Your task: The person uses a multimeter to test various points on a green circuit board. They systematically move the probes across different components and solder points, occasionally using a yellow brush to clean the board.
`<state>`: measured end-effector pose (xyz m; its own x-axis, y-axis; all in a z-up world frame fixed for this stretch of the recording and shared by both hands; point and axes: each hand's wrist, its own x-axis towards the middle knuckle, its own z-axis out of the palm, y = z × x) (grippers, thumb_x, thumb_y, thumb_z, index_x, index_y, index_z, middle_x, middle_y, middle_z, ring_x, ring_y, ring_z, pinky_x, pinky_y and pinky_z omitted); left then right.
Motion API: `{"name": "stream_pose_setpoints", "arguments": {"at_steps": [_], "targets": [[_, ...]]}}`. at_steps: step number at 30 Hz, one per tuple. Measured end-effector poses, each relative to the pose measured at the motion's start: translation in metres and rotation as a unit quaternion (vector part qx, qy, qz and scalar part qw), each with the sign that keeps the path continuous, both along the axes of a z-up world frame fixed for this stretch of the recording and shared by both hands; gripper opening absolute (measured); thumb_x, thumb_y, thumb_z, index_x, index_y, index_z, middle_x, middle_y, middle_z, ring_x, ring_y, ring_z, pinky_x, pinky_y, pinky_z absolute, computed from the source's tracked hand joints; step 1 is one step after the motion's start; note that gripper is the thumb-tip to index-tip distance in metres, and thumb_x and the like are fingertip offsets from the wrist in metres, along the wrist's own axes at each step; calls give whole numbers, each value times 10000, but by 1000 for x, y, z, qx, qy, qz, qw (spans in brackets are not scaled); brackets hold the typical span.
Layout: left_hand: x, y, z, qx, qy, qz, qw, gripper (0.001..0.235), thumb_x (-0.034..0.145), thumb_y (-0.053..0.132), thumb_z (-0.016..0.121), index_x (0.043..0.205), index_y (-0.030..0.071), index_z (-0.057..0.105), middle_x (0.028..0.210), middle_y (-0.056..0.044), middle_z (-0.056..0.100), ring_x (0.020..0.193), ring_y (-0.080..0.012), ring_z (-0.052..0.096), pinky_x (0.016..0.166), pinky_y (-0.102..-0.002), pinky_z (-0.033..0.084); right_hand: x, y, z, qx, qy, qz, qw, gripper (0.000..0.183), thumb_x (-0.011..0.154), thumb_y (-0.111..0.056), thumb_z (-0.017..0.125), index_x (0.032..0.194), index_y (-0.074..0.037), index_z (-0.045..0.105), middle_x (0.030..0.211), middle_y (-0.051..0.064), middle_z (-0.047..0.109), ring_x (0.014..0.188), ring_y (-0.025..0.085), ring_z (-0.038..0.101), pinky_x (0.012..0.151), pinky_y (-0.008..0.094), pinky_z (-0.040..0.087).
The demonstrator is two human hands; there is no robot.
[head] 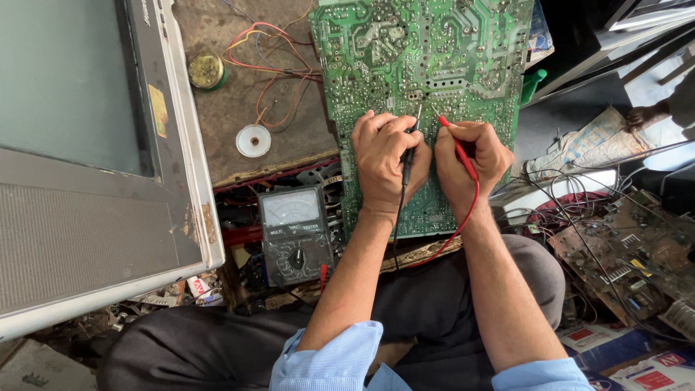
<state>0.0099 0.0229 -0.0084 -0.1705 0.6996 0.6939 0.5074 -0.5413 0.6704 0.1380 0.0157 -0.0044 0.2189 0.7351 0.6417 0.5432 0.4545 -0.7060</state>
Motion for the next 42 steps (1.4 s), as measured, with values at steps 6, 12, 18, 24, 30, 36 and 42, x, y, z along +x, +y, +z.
{"name": "stream_pose_setpoints", "arguments": {"at_steps": [6,12,18,24,30,36,42], "targets": [[-1,1,3,5,3,-1,1000,184,795,44,792,889,103,644,1076,-29,727,1085,-271,649,1164,-517,418,-2,1,1,0,3,-6,1000,149,937,56,785,923,-4,650,950,108,752,770,80,657,701,235,536],[-5,-7,18,-10,-14,-21,1000,197,805,19,791,916,89,644,1069,-33,723,1070,-268,663,1113,-468,446,3,-2,3,23,37,19,999,162,954,74,771,951,-7,631,958,103,746,769,93,645,703,235,514],[1,-50,39,-136,-63,-140,979,406,867,24,791,1206,93,579,1077,-96,720,999,-284,724,899,-361,582,7,-26,11,53,75,105,990,151,1006,79,698,1088,1,599,1110,146,709,935,156,677,813,264,536],[-2,-67,50,-128,8,-187,974,934,749,34,789,1521,15,262,1091,-266,664,974,-413,691,816,-443,567,17,-44,22,-42,30,223,973,114,982,24,617,1090,-2,592,1069,157,710,900,199,694,802,307,558],[-16,-63,47,-204,112,-185,955,615,757,51,763,1327,117,542,882,-157,737,808,-349,748,699,-430,596,19,-46,23,-96,-77,249,961,179,947,-82,692,1076,-28,580,883,108,652,725,210,648,681,316,523],[-32,-60,47,-267,-15,-115,957,206,922,190,730,1099,101,674,753,-89,722,671,-222,752,571,-341,545,34,-42,39,-55,-102,276,954,681,656,-426,867,1125,-37,562,859,92,618,710,215,615,636,326,504],[-37,-59,52,-152,-164,-36,974,226,1080,178,574,1206,45,708,815,-50,642,704,-135,606,634,-276,484,39,-40,30,-18,-105,73,992,303,956,-378,722,947,-78,676,766,52,645,642,171,617,593,324,471]]}}
